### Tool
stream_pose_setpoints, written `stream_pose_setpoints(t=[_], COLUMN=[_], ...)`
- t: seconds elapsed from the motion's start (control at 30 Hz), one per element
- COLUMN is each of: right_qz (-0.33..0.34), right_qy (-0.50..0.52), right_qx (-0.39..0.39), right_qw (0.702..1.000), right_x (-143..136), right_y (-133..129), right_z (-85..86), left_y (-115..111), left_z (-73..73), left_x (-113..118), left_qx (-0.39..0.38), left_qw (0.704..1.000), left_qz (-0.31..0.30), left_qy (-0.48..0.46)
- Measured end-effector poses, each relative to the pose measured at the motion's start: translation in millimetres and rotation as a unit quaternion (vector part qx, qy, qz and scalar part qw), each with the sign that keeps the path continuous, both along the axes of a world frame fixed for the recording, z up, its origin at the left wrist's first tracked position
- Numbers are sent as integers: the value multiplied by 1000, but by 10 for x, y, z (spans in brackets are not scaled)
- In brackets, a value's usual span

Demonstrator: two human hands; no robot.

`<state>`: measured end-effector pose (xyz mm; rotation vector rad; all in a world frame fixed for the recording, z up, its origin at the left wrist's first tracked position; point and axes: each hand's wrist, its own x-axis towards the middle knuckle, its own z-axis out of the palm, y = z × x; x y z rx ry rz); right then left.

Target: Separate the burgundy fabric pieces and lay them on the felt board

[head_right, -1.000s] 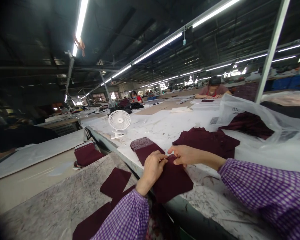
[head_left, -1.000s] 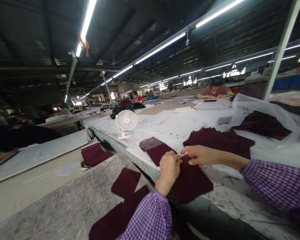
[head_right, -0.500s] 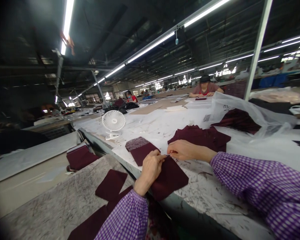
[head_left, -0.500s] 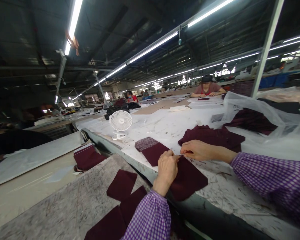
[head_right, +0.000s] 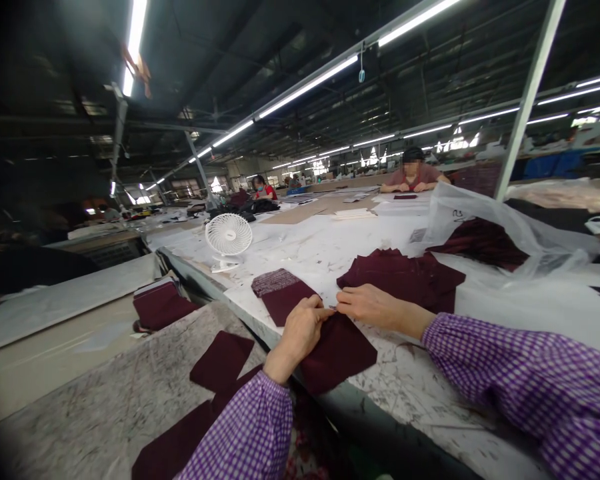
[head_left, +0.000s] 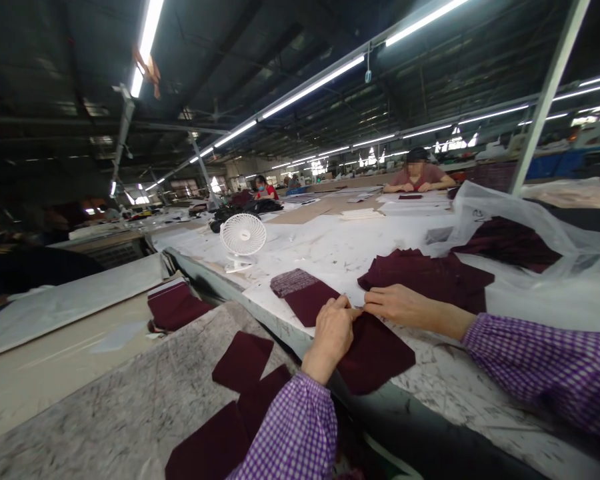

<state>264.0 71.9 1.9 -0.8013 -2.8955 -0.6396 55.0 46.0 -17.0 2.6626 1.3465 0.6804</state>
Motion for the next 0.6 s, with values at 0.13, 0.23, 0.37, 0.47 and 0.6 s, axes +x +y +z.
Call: stream_pose_setpoints(t=[0.13, 0.23, 0.37, 0.47, 0.6], right_qz=[1, 2, 0, -14, 5], right_qy=[44, 144, 179, 178, 178], right_qx=[2, -35, -141, -172, -193], right_qw=[999, 989, 974, 969, 965], right_x=[131, 91, -105, -173, -152], right_y=[20, -30, -177, -231, -205], right_z=[-33, -13, 43, 70, 83], left_y=[-3, -3, -12, -24, -56], left_z=[-1, 0, 33, 33, -54], left_x=[5, 27, 30, -81, -342], left_qx=[9, 11, 14, 11, 21], left_qw=[1000, 1000, 1000, 1000, 995], left_qz=[5, 10, 9, -4, -9], left_qy=[19, 19, 17, -13, -95])
